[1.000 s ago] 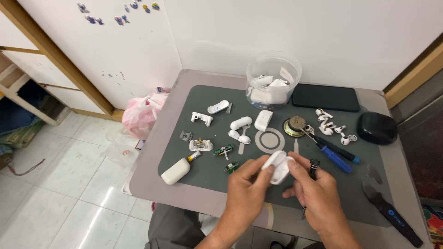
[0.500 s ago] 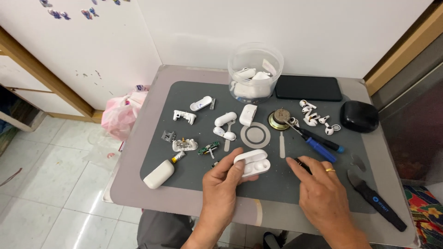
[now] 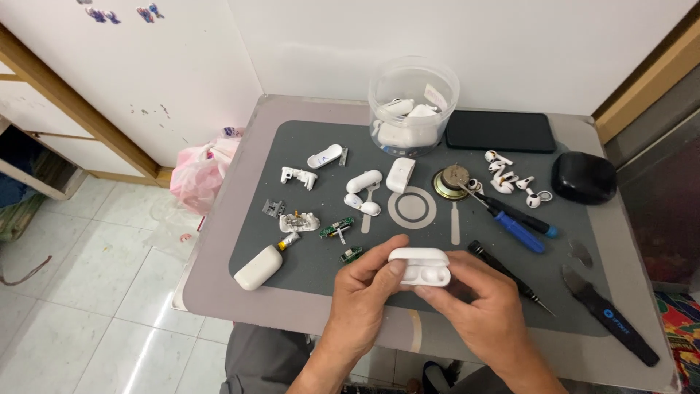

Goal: Assembling the internal components of an AirPod charging case, including the circuit board and housing.

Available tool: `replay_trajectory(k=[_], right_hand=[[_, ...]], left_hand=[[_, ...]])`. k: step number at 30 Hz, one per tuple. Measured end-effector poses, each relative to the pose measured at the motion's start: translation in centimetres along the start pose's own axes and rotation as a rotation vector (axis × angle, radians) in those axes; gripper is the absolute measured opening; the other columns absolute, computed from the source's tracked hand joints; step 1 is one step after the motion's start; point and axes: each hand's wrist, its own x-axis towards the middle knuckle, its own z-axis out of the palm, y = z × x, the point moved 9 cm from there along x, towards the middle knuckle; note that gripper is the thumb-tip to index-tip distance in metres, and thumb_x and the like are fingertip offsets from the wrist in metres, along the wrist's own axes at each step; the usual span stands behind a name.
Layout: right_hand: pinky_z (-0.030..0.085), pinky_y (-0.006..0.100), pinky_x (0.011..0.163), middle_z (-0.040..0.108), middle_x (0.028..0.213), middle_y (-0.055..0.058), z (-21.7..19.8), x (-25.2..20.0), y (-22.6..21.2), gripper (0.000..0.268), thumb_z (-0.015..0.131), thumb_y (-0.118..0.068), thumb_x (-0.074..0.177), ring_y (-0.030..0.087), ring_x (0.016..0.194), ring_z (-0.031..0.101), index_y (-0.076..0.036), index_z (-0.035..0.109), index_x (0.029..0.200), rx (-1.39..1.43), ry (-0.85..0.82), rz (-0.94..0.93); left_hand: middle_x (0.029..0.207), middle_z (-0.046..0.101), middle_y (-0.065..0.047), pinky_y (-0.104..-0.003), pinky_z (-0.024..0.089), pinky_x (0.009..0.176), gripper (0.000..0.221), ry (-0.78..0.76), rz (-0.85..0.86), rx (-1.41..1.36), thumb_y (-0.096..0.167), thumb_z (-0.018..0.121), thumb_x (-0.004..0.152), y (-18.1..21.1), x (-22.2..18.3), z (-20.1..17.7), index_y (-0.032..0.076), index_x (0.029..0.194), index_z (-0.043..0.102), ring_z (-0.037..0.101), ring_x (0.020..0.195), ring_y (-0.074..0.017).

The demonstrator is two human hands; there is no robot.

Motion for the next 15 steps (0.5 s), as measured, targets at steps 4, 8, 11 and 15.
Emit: replay_trajectory(k=[4,8,11,15], right_hand=[[0.053,0.025,0.087,0.079,0.105,0.001,0.2,-0.6,1.1,0.032,0.086,-0.012,0.075,0.012,0.093,0.072,-0.009,0.081,0.106,-0.024,0.0,-0.036],[0.05,0.024,0.069,0.079,0.091,-0.002,0.5,-0.5,2.2,0.033,0.087,-0.009,0.074,0.009,0.077,0.065,-0.009,0.081,0.106,0.065,-0.065,0.051],[0.051,0.023,0.068,0.081,0.093,-0.001,0.6,-0.6,2.5,0.037,0.087,-0.007,0.073,0.009,0.077,0.066,-0.009,0.082,0.109,0.105,-0.084,0.089],[0.051,0.022,0.068,0.082,0.093,0.0,0.7,-0.7,2.7,0.04,0.087,-0.005,0.073,0.008,0.079,0.068,-0.008,0.081,0.112,0.134,-0.091,0.097]], left_hand=[[0.123,0.077,-0.014,-0.037,0.063,0.09,0.044,0.046,-0.093,-0.009,0.021,0.075,0.087,0.3,-0.3,0.0,0.003,0.127,0.073,0.071,0.112,-0.0243],[0.112,0.08,-0.015,-0.031,0.06,0.091,0.035,0.063,-0.075,0.022,0.013,0.076,0.086,0.8,-0.3,0.2,0.002,0.119,0.077,0.073,0.102,-0.0193],[0.113,0.079,-0.021,-0.035,0.062,0.092,0.035,0.006,-0.026,-0.025,0.014,0.077,0.086,1.1,-0.5,0.6,0.001,0.118,0.076,0.075,0.105,-0.025],[0.114,0.078,-0.023,-0.036,0.063,0.092,0.033,-0.031,-0.004,-0.066,0.013,0.078,0.086,0.9,-0.5,0.6,0.001,0.117,0.076,0.075,0.107,-0.0273]])
